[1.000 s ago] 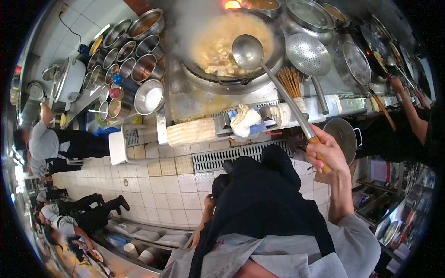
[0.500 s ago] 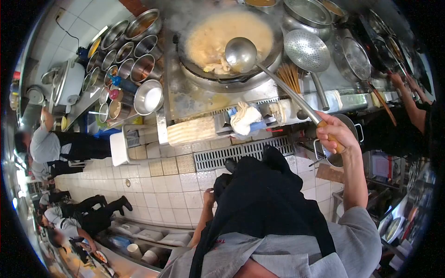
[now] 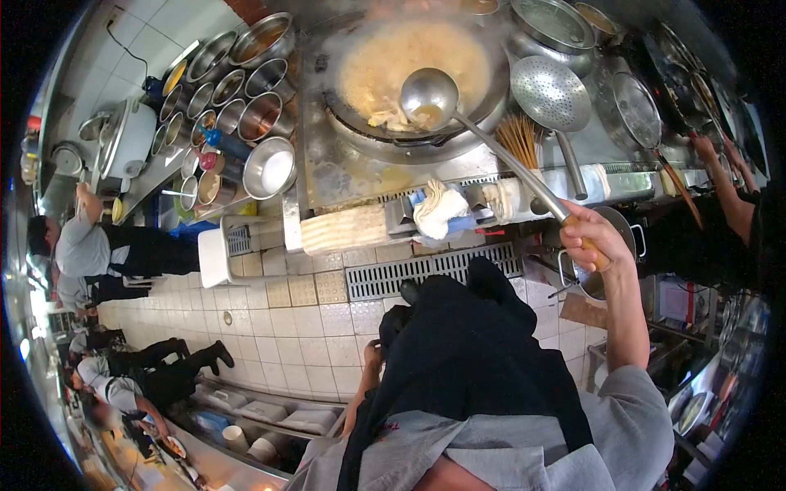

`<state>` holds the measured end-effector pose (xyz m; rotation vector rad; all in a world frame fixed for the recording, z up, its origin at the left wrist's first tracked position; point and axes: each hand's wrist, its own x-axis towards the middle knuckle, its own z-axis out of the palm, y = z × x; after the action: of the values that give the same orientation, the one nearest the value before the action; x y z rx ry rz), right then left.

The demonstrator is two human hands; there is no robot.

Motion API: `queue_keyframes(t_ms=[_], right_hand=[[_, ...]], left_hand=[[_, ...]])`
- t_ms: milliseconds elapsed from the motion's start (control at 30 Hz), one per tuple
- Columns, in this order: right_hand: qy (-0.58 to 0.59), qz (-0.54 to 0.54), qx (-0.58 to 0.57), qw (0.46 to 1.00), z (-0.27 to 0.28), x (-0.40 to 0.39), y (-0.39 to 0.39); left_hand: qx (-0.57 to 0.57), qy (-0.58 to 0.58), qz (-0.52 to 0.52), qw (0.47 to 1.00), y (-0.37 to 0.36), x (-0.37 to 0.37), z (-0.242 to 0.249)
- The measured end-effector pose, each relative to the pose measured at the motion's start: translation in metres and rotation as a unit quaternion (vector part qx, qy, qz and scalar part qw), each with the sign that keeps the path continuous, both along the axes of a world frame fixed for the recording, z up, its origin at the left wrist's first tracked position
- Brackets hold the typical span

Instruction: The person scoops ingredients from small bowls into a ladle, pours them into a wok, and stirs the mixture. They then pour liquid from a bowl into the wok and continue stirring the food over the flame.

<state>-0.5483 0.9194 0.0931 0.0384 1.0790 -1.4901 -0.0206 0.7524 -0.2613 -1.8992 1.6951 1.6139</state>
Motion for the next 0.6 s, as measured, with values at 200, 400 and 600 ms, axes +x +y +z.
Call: queue_keyframes(t_ms=[200,400,600], right_hand=[[-0.062,-0.018,-0.007,0.998,-0.01,0.004,-0.003],[-0.014,0.014,-0.015,1.0,0.007,0.03,-0.02],[0.064,0.097,-0.071,0.991,0.03,0.049,-0.043]], left_hand=[[0.005,0.016,0.024,1.0,-0.004,-0.013,0.008],[-0.005,-0.005,0.009,1.0,-0.003,-0.007,0.006],[-0.027,-0.043,-0.041,0.998,0.001,0.01,-0.022]])
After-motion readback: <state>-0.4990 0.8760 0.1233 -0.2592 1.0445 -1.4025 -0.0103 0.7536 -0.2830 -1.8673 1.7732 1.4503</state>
